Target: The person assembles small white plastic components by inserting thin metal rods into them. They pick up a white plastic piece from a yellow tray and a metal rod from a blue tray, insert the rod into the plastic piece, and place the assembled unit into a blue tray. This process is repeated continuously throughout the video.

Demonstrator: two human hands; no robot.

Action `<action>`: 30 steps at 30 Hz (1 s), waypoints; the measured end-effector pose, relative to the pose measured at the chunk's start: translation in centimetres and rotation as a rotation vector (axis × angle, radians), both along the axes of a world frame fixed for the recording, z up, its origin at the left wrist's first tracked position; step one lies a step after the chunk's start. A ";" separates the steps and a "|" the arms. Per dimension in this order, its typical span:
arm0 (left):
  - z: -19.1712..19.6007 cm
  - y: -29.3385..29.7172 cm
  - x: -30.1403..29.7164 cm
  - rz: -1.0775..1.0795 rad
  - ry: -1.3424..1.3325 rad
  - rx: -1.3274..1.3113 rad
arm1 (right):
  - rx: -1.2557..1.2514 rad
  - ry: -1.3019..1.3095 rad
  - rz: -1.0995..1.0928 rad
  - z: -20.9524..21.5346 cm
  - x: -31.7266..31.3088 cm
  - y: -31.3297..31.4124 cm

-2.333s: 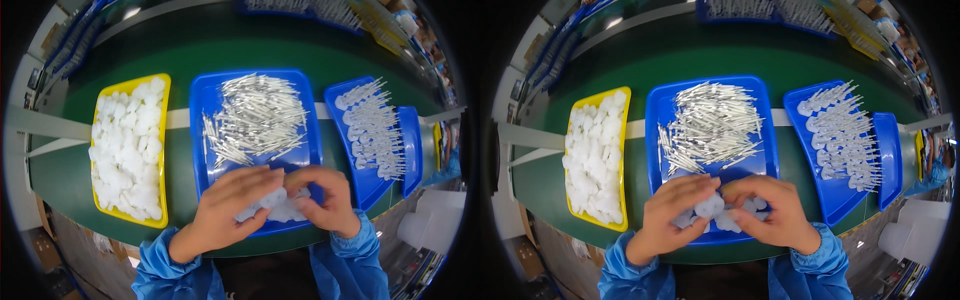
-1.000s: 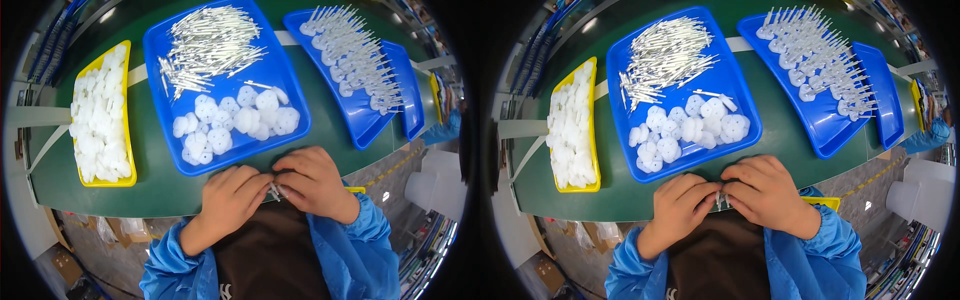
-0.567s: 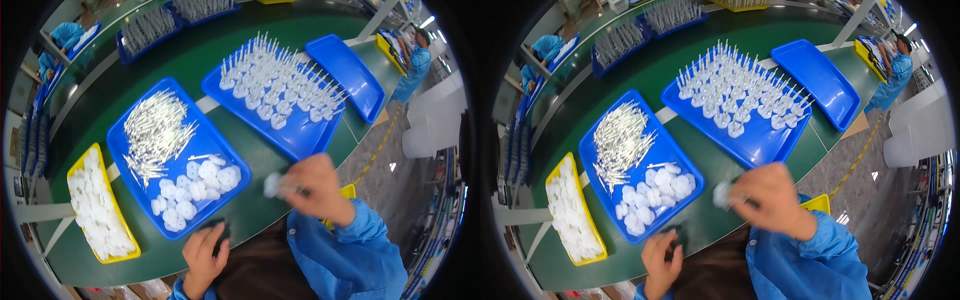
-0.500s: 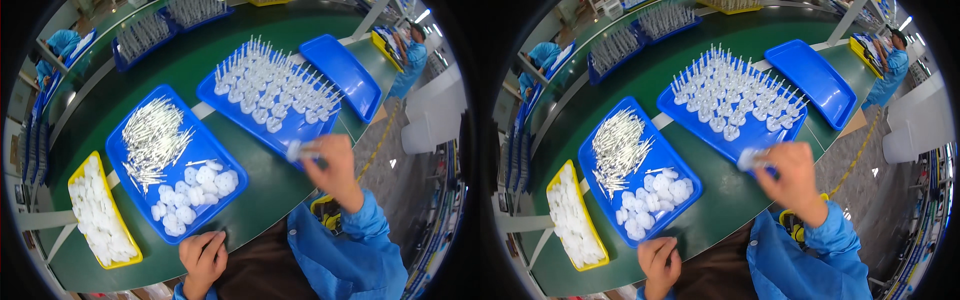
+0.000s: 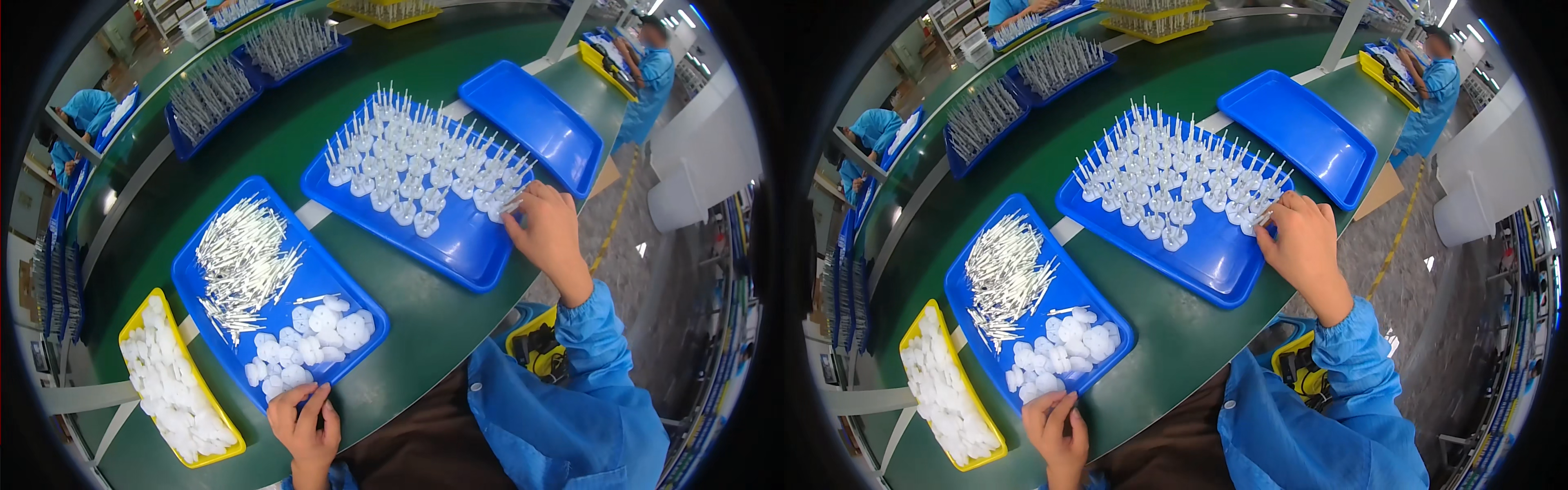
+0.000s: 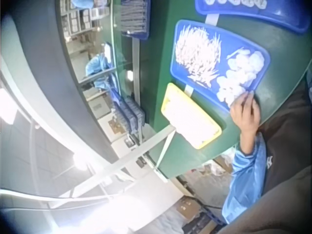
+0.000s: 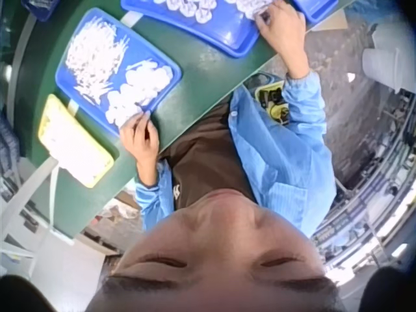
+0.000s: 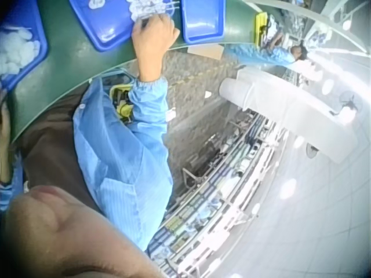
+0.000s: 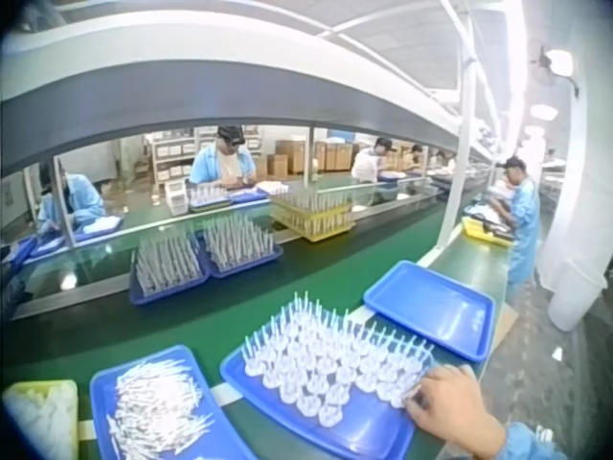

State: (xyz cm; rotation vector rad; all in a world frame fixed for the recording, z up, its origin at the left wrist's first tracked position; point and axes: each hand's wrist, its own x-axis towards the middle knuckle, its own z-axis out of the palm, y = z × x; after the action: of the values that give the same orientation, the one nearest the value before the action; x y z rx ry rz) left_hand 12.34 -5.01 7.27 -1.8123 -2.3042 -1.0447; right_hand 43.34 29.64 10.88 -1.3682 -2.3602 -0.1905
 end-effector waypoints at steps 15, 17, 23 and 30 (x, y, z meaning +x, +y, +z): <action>0.5 0.0 0.1 -0.008 -0.011 0.001 | -0.077 -0.078 -0.185 -0.4 -0.6 -0.8; 0.4 0.2 0.2 -0.014 -0.016 0.009 | -0.138 0.020 -0.213 -0.6 0.1 -1.0; 0.3 -0.1 -0.2 -0.040 -0.024 0.046 | -0.178 0.093 0.024 1.3 -0.3 -4.2; 1.1 -1.4 -0.8 -0.029 -0.034 0.027 | -0.168 -0.029 0.096 1.8 -4.1 -5.6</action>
State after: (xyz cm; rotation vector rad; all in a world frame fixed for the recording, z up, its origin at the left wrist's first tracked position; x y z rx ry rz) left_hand 11.55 -6.37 8.38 -1.8374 -2.2778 -1.1136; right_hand 39.19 24.08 12.72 -1.3294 -2.5077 0.0161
